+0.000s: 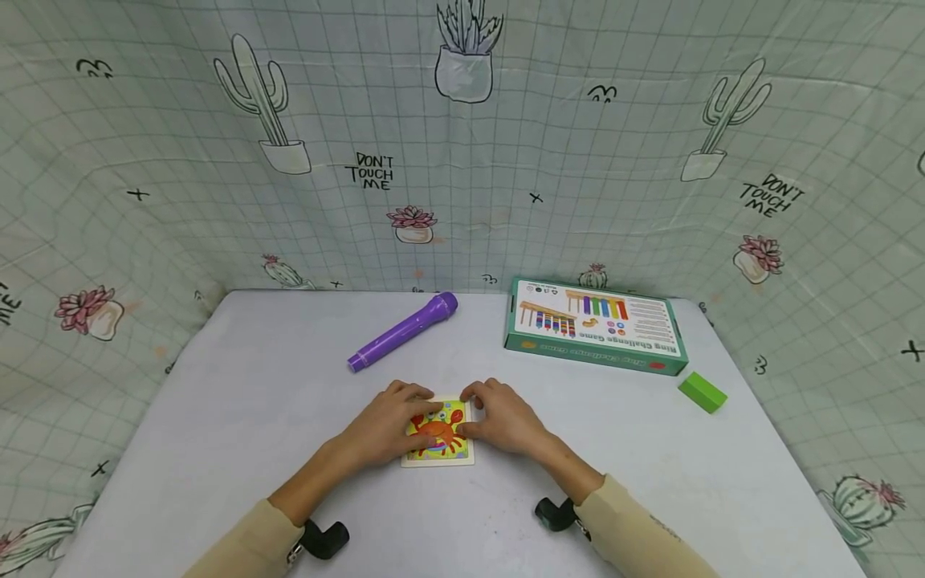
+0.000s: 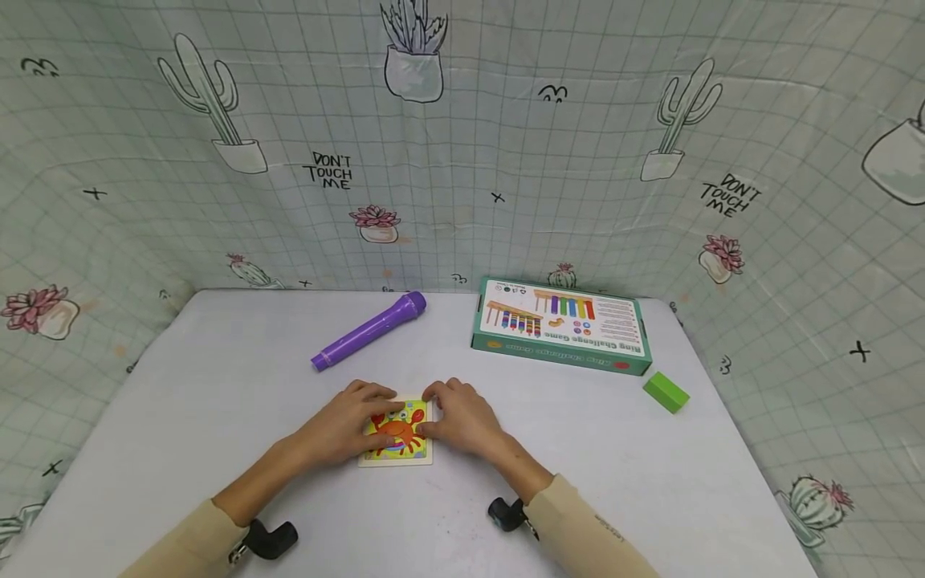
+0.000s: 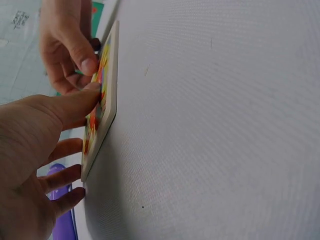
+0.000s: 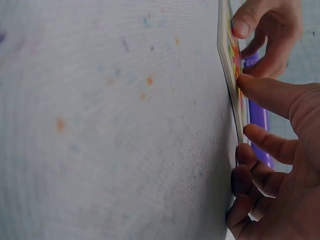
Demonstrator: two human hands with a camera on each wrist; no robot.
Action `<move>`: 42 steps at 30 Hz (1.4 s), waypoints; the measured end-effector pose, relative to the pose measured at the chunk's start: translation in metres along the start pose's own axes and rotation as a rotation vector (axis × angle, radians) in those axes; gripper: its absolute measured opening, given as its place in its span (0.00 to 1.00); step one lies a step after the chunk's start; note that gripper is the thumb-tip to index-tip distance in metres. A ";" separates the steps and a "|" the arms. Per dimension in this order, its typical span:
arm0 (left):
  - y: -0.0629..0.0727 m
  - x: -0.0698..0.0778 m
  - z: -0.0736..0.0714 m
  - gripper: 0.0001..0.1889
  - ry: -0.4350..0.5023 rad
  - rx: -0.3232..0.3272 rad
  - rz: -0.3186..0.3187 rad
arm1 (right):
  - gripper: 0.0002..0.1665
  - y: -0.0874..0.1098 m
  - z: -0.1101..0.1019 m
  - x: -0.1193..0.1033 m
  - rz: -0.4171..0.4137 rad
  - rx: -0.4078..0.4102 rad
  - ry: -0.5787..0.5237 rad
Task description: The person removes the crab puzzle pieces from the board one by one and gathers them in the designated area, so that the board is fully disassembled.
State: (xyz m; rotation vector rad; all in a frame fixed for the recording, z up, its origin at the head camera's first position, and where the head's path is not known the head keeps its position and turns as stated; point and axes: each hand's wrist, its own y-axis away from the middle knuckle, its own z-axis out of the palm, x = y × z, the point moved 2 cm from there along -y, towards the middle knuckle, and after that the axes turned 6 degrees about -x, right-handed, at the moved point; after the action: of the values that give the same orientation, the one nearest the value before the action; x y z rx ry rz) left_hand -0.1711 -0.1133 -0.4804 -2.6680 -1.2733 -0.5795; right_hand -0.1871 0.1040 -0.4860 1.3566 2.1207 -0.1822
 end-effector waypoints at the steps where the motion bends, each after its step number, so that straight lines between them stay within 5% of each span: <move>1: 0.000 0.000 0.000 0.26 0.010 -0.003 0.004 | 0.27 0.000 0.000 0.000 0.003 0.001 0.003; 22: 0.000 0.000 -0.001 0.26 0.001 -0.021 0.010 | 0.25 -0.001 0.001 -0.004 0.011 0.007 0.007; 42: -0.007 -0.002 -0.006 0.24 0.004 -0.046 0.021 | 0.08 -0.012 0.001 -0.002 0.033 0.037 -0.094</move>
State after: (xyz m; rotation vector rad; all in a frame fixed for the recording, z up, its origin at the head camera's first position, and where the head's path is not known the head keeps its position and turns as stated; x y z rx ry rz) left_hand -0.1794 -0.1122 -0.4757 -2.7123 -1.2436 -0.6188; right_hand -0.1967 0.0959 -0.4883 1.3764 2.0248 -0.2681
